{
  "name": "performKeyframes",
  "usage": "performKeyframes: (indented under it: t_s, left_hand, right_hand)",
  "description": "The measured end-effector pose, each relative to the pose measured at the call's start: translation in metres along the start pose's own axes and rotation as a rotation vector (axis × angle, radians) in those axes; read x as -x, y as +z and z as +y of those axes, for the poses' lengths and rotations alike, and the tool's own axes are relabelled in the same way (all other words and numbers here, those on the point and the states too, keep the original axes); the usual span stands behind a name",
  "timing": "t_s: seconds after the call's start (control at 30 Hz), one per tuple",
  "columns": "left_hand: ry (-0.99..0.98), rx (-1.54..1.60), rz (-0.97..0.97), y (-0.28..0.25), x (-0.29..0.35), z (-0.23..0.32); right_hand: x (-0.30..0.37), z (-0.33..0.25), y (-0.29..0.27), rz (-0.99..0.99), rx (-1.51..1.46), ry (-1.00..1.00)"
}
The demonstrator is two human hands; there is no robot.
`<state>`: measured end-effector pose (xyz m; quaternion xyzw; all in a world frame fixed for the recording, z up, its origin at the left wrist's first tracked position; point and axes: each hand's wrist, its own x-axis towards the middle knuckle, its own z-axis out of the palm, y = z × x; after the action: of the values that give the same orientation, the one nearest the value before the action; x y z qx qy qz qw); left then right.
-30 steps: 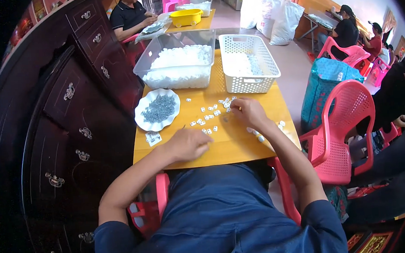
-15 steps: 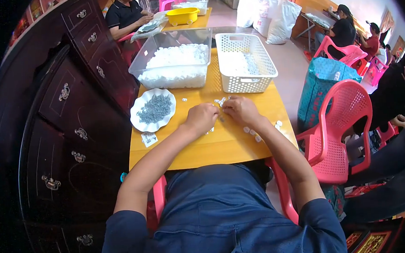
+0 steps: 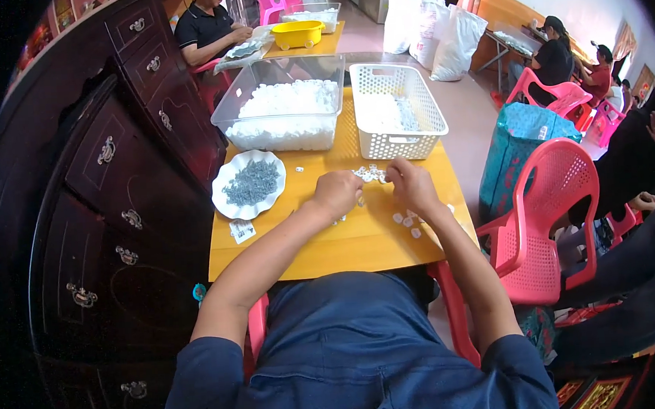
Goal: Assembling small white plastic components by hand on a yellow table.
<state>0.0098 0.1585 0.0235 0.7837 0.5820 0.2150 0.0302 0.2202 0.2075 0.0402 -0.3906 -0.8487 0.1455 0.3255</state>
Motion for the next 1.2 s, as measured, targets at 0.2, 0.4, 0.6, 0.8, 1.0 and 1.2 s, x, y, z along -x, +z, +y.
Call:
performKeyframes:
  t_s: [0.2, 0.4, 0.6, 0.8, 1.0, 1.2]
  left_hand:
    - [0.033, -0.124, -0.07, 0.002, -0.003, -0.002]
    - [-0.034, 0.167, 0.054, -0.013, 0.006, -0.001]
    - [-0.351, 1.059, 0.04, -0.025, 0.052, 0.028]
    - [-0.436, 1.164, 0.026, -0.01, 0.08, 0.048]
    - [-0.169, 0.908, 0.115, -0.003, 0.083, 0.06]
    - [-0.232, 0.944, 0.197, 0.002, 0.085, 0.062]
  right_hand:
    - [0.05, -0.025, -0.022, -0.055, -0.468, 0.352]
    - [0.072, -0.032, -0.004, -0.151, -0.859, 0.368]
    - [0.084, -0.036, 0.013, -0.205, -1.005, 0.408]
    - [0.086, -0.049, 0.017, -0.192, -1.059, 0.442]
    - [0.09, -0.049, 0.019, -0.158, -0.992, 0.422]
    - [0.086, -0.049, 0.019, -0.132, -0.935, 0.435]
